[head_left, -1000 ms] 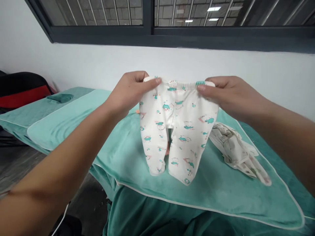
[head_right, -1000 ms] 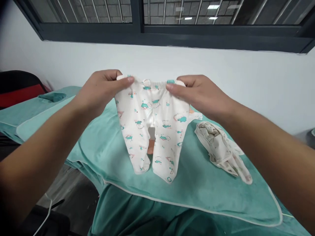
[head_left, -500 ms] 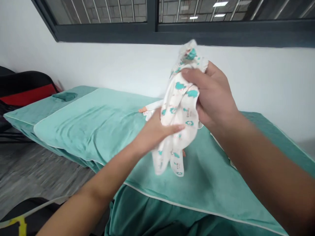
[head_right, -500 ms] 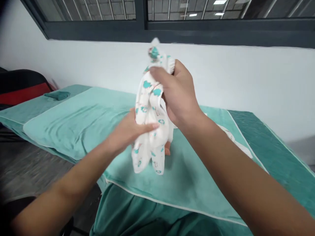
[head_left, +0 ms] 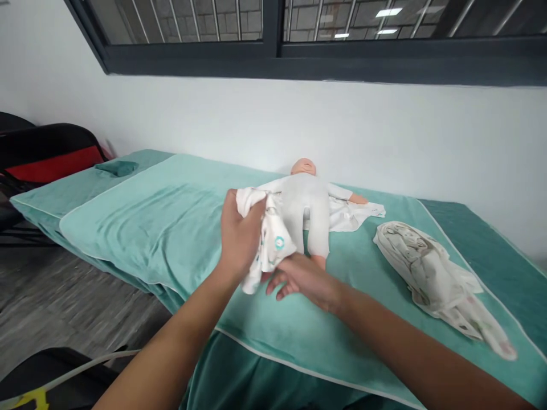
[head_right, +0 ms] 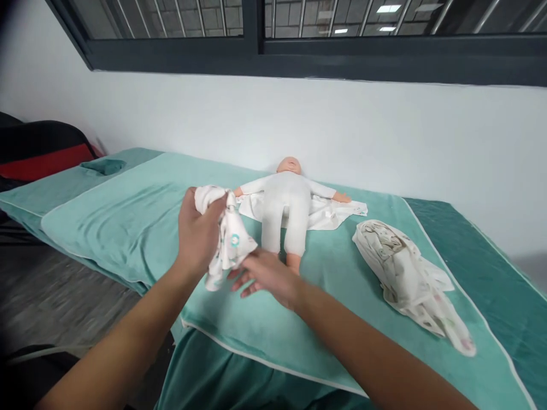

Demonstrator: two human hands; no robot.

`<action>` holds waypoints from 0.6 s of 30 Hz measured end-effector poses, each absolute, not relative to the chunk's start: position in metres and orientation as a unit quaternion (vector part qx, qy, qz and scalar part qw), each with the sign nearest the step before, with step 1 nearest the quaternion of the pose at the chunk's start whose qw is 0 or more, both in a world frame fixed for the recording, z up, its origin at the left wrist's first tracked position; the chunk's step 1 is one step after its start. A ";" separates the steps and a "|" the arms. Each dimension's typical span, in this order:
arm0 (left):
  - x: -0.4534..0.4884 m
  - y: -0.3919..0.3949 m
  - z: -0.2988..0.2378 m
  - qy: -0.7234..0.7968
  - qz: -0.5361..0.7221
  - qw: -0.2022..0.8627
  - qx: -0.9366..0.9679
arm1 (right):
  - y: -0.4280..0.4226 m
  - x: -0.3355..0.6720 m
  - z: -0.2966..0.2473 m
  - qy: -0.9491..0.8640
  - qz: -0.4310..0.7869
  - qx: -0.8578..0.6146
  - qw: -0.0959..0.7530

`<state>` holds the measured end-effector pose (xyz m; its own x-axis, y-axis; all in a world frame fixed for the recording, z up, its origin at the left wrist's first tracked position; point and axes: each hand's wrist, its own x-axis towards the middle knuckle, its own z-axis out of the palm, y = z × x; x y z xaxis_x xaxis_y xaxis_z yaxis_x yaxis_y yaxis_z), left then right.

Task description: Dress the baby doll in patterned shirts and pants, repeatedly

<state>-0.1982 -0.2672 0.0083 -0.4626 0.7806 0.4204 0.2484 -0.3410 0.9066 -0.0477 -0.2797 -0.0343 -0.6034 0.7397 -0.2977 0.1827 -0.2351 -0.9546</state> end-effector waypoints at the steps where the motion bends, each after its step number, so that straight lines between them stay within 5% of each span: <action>1: -0.202 -0.262 0.008 0.555 0.666 0.188 0.461 | -0.284 -0.047 -0.031 -0.589 0.709 -0.365 0.131; 3: -0.210 -0.247 0.003 0.595 0.650 0.190 0.432 | -0.283 -0.040 -0.023 -0.639 0.692 -0.335 0.035; 5: -0.215 -0.229 -0.006 0.638 0.605 0.236 0.415 | -0.270 -0.029 -0.017 -0.686 0.636 -0.350 0.037; 10: -0.210 -0.175 -0.031 0.695 0.434 0.377 0.432 | -0.203 0.000 -0.012 -0.701 0.499 -0.437 0.261; 13: -0.194 -0.162 -0.037 0.683 0.422 0.308 0.511 | -0.148 0.018 -0.018 -0.704 0.359 -0.472 0.390; 18: -0.168 -0.169 -0.052 0.578 0.400 0.254 0.664 | -0.041 0.047 -0.046 -0.678 0.212 -0.576 0.405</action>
